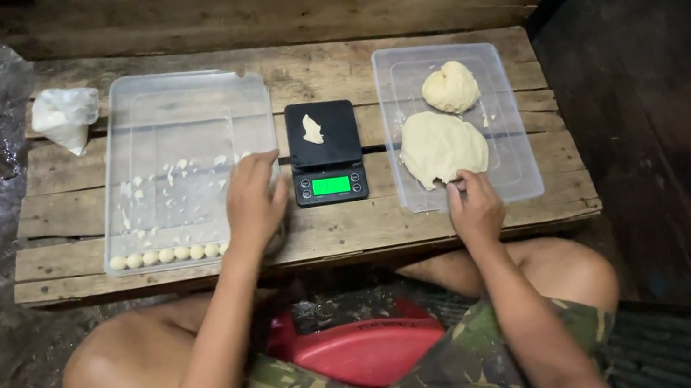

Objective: Weighing small portions of dough on a digital scale and rolling them into small uniform balls.

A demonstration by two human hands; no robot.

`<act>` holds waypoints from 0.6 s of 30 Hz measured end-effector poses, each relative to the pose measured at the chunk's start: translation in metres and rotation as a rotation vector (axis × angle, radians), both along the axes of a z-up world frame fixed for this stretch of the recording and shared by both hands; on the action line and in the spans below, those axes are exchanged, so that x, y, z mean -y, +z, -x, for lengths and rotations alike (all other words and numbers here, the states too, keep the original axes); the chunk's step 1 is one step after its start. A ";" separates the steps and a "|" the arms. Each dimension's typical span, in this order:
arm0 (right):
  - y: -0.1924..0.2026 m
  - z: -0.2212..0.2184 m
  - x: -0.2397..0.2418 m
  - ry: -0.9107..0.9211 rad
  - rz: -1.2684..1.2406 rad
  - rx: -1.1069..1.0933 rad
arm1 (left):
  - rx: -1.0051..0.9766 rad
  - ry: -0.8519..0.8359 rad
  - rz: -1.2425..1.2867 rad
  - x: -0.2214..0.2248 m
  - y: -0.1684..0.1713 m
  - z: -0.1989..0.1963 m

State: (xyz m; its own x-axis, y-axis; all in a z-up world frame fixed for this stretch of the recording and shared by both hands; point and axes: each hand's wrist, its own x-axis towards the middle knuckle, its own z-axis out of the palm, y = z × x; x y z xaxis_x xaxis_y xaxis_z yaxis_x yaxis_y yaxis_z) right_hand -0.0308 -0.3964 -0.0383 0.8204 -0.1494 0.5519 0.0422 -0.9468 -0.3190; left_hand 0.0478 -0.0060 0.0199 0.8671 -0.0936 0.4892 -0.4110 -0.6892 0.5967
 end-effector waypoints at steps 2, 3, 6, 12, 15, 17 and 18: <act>-0.004 -0.001 0.001 -0.004 -0.016 0.014 | -0.011 -0.006 -0.053 0.008 -0.005 -0.023; -0.007 0.000 0.003 -0.012 -0.032 0.023 | -0.026 -0.016 -0.105 0.014 -0.009 -0.034; 0.004 -0.001 -0.004 -0.013 -0.028 0.028 | 0.028 -0.040 -0.225 0.030 -0.027 -0.067; -0.004 0.000 -0.002 -0.031 0.005 0.050 | -0.097 -0.114 -0.518 0.050 -0.041 -0.097; -0.010 -0.001 0.002 -0.054 -0.008 0.049 | -0.048 -0.092 -0.644 0.060 -0.077 -0.114; -0.006 -0.003 -0.001 -0.064 -0.006 0.051 | -0.042 -0.074 -0.621 0.060 -0.087 -0.123; -0.004 0.000 -0.002 -0.072 -0.001 0.045 | -0.044 -0.055 -0.597 0.061 -0.094 -0.125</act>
State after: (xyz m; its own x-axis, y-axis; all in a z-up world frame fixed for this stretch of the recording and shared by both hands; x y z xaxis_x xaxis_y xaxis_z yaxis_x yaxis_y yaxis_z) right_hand -0.0310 -0.3942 -0.0422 0.7816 -0.2082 0.5880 -0.0120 -0.9475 -0.3196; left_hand 0.1729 -0.0673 -0.0743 0.8714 -0.3864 0.3022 -0.4394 -0.8888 0.1305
